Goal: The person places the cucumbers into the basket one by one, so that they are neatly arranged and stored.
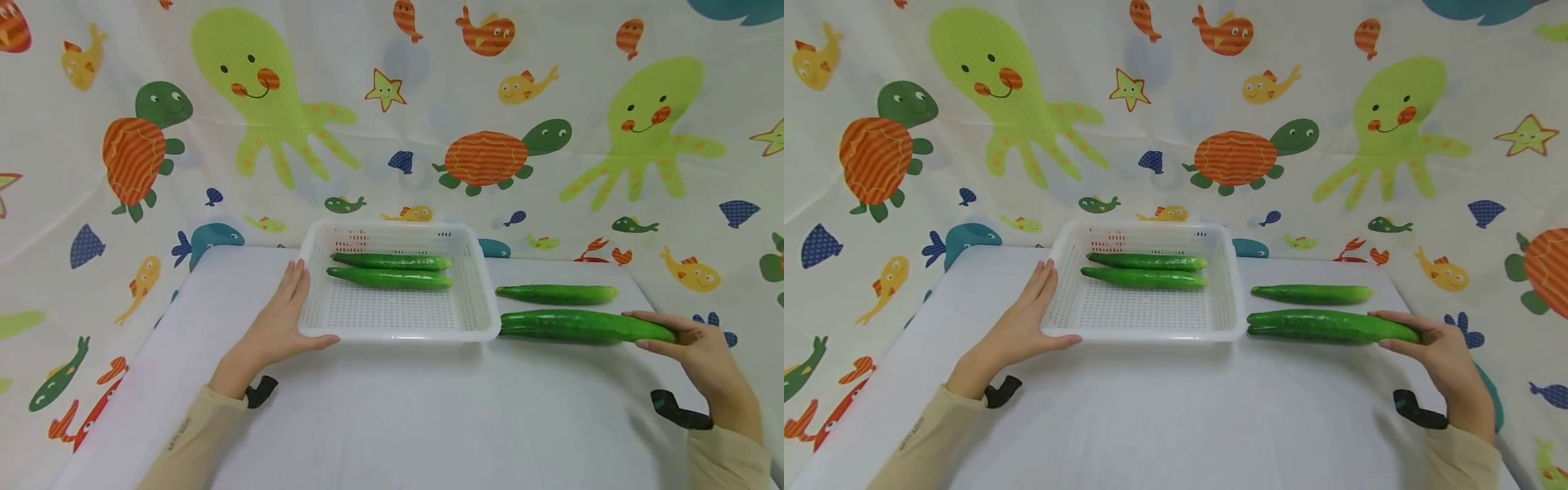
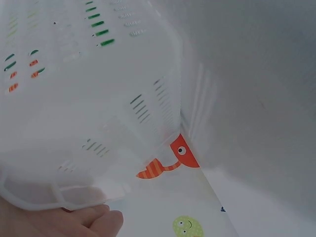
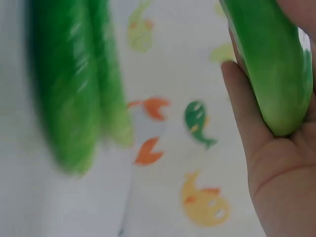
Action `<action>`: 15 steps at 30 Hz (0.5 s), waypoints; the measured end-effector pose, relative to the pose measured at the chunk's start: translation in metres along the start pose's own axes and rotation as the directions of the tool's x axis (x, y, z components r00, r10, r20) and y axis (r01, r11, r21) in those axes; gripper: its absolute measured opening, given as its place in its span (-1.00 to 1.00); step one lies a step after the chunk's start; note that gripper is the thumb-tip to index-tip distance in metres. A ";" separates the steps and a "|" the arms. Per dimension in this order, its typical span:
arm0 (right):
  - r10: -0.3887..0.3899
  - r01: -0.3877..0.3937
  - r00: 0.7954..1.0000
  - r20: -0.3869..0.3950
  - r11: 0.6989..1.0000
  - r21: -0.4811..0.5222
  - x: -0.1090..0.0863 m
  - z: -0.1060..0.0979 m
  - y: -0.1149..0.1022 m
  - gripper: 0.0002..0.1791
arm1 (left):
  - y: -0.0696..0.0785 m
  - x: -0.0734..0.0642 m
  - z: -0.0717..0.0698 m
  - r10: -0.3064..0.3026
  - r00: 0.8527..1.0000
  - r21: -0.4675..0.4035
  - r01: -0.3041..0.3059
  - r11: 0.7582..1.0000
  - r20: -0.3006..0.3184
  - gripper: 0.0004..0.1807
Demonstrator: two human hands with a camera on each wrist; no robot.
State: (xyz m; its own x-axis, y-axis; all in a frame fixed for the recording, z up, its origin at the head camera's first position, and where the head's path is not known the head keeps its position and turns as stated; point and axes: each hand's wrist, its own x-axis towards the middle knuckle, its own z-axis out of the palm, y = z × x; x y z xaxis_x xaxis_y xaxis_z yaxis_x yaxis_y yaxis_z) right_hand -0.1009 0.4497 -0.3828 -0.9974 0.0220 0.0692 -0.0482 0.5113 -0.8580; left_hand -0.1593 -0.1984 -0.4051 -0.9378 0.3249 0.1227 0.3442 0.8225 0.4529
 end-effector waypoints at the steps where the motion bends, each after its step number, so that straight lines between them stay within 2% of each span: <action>1: -0.016 0.017 1.000 -0.012 0.999 0.052 0.003 -0.001 -0.007 -0.48 | 0.000 0.000 0.001 0.000 1.000 0.000 0.000 1.000 0.001 0.50; 4: -0.074 0.077 0.997 -0.023 0.980 0.185 0.011 -0.003 -0.025 -0.48 | -0.001 -0.001 0.001 0.003 1.000 -0.001 -0.003 1.000 -0.003 0.50; 5: -0.084 0.087 0.996 -0.023 0.977 0.194 0.014 -0.006 -0.031 -0.49 | 0.000 -0.001 0.001 0.003 1.000 -0.002 -0.003 1.000 -0.002 0.50; 9: -0.129 0.133 0.991 -0.038 0.986 0.101 0.024 -0.014 -0.052 -0.51 | -0.001 0.000 0.002 0.000 1.000 -0.006 0.000 1.000 0.006 0.51; 11: -0.138 0.139 0.989 -0.060 0.990 0.011 0.029 -0.018 -0.063 -0.51 | -0.001 0.000 0.002 0.002 1.000 -0.006 -0.002 1.000 0.011 0.51; 15: -0.188 0.196 0.980 -0.065 0.970 0.143 0.042 -0.017 -0.087 -0.49 | 0.000 0.000 0.001 0.009 1.000 -0.003 -0.009 1.000 0.008 0.50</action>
State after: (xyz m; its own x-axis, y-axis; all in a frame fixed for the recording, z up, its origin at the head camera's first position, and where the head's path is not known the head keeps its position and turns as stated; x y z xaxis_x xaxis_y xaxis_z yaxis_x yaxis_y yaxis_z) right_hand -0.1376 0.4205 -0.2967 -0.9648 -0.0190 0.2622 -0.2497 0.3777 -0.8916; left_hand -0.1596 -0.1981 -0.4063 -0.9341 0.3362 0.1200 0.3527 0.8178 0.4548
